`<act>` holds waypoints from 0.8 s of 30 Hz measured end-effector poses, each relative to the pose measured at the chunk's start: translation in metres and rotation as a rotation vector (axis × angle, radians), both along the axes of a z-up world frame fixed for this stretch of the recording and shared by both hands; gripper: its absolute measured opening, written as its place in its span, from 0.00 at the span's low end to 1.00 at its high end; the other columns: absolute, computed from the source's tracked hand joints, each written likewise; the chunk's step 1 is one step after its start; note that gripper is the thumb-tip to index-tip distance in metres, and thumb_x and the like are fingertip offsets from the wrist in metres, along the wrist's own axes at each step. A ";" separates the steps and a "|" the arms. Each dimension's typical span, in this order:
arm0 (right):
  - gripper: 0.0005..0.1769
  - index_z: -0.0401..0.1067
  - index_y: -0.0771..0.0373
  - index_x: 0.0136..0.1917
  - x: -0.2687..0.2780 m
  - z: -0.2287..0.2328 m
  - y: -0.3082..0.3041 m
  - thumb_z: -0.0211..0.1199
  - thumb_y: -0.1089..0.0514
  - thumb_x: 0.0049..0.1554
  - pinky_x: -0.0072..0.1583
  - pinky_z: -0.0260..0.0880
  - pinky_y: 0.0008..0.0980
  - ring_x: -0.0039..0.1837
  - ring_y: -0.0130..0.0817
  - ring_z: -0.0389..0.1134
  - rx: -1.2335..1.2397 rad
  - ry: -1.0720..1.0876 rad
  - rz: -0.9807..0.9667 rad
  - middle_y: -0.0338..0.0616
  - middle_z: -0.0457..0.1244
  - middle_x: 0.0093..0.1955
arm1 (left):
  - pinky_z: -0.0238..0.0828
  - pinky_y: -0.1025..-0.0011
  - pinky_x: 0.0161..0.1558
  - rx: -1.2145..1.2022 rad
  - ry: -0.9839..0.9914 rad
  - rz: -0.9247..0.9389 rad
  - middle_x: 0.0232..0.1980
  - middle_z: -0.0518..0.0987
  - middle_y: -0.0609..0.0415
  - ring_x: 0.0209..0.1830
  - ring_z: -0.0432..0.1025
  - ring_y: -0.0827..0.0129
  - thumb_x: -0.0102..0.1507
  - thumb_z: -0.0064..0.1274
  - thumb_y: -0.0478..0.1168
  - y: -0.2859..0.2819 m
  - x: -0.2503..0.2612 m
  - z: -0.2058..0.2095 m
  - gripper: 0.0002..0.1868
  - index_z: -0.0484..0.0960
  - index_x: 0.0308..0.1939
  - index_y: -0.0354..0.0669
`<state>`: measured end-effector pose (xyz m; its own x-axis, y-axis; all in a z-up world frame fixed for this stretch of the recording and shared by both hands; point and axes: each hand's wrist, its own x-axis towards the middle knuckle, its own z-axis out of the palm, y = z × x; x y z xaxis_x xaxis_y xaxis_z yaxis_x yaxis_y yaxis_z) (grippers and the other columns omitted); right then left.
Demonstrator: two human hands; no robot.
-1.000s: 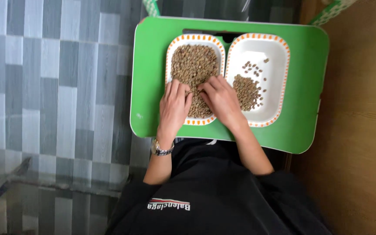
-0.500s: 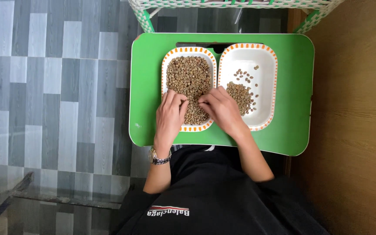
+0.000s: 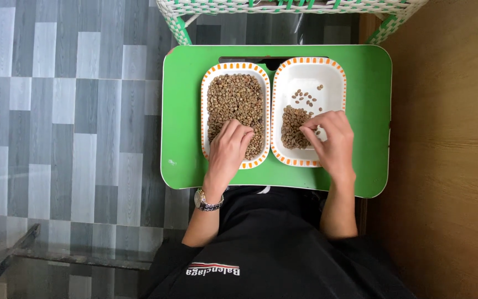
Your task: Sorting green coffee beans by hand to remove defects and placing them in a separate tray.
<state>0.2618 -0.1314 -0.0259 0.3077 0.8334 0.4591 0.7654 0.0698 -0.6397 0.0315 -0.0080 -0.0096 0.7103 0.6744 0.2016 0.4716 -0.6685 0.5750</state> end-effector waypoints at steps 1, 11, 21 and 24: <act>0.06 0.78 0.63 0.46 0.001 0.000 -0.001 0.75 0.63 0.58 0.52 0.65 0.38 0.46 0.40 0.62 0.001 0.000 -0.001 0.43 0.65 0.40 | 0.69 0.71 0.42 0.001 0.000 -0.001 0.37 0.72 0.54 0.40 0.69 0.68 0.69 0.51 0.37 0.000 0.001 -0.003 0.06 0.83 0.42 0.39; 0.06 0.76 0.62 0.43 -0.007 0.013 -0.001 0.72 0.66 0.60 0.49 0.66 0.41 0.42 0.41 0.62 0.064 0.046 -0.046 0.43 0.65 0.37 | 0.70 0.72 0.36 0.096 -0.144 -0.172 0.34 0.72 0.54 0.36 0.69 0.67 0.64 0.59 0.39 -0.019 0.047 -0.030 0.07 0.80 0.36 0.40; 0.06 0.78 0.63 0.46 -0.022 -0.002 0.010 0.67 0.59 0.64 0.54 0.64 0.37 0.45 0.39 0.62 -0.022 0.081 -0.009 0.45 0.65 0.39 | 0.72 0.75 0.36 0.124 -0.022 -0.079 0.36 0.72 0.53 0.38 0.71 0.67 0.64 0.59 0.39 -0.008 0.032 -0.027 0.06 0.81 0.38 0.40; 0.06 0.77 0.64 0.46 -0.037 0.013 0.024 0.71 0.60 0.59 0.50 0.67 0.41 0.44 0.43 0.65 -0.030 0.049 0.097 0.45 0.66 0.39 | 0.76 0.70 0.38 0.166 0.034 0.009 0.39 0.74 0.53 0.41 0.74 0.63 0.64 0.60 0.38 0.008 0.005 -0.021 0.07 0.81 0.43 0.40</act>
